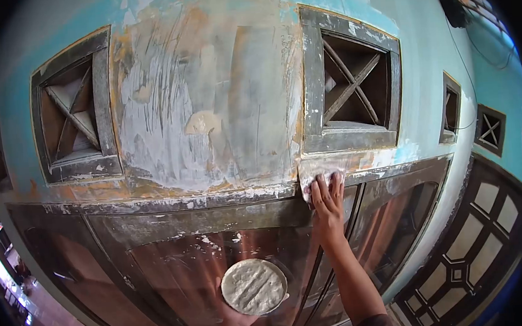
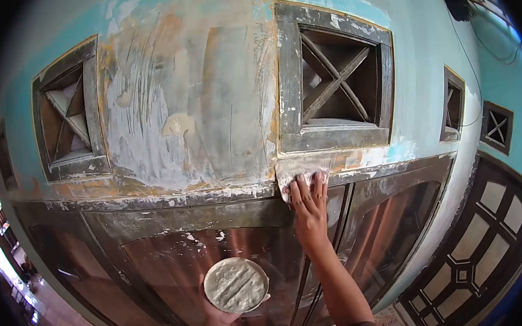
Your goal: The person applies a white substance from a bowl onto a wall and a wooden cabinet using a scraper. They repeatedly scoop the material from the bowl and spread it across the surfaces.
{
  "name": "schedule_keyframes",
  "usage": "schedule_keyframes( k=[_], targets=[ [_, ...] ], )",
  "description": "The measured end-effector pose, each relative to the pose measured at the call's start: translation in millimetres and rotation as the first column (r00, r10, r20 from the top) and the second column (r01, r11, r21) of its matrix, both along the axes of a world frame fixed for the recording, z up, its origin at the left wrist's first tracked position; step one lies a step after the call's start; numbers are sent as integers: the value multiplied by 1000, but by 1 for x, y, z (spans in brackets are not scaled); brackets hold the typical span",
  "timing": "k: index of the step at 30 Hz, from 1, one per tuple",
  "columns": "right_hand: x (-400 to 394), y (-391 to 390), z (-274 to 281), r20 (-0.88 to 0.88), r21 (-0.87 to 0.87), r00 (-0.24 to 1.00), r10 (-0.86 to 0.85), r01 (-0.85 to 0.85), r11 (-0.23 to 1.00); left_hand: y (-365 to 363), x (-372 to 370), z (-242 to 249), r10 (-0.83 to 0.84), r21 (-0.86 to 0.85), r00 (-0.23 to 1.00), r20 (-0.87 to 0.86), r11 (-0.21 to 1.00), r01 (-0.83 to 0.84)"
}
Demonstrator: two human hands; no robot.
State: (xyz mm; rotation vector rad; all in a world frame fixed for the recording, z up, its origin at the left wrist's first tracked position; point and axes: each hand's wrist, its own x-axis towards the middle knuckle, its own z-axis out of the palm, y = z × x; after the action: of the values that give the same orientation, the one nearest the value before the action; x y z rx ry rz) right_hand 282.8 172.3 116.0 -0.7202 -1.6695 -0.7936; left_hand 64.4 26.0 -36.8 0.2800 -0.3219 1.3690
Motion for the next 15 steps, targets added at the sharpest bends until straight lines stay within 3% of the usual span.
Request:
schedule_keyframes(
  k=[1, 4, 8, 11, 13, 15],
  targets=[
    [0, -2, -10, 1, -21, 1000, -10, 10, 1000, -2, -3, -2, 107, -71, 973, -207, 990, -124],
    [7, -17, -23, 9, -62, 1000, 14, -14, 998, -3, -12, -14, 109, -67, 971, -213, 990, -126],
    [1, -35, 3, -136, 57, 990, 38, -31, 998, -12, -15, -6, 87, -105, 979, -182, 989, -108],
    [-15, -25, 15, -61, -30, 998, -6, 4, 1000, -12, -18, -14, 99, -96, 975, -197, 988, -120],
    [-23, -5, -2, -32, -30, 999, 28, -29, 999, -8, -18, -13, 207, -52, 941, -269, 972, -229],
    [-24, -10, -19, -14, -36, 999, 28, -29, 999, -8, -23, -12, 188, -70, 953, -240, 975, -210]
  ],
)
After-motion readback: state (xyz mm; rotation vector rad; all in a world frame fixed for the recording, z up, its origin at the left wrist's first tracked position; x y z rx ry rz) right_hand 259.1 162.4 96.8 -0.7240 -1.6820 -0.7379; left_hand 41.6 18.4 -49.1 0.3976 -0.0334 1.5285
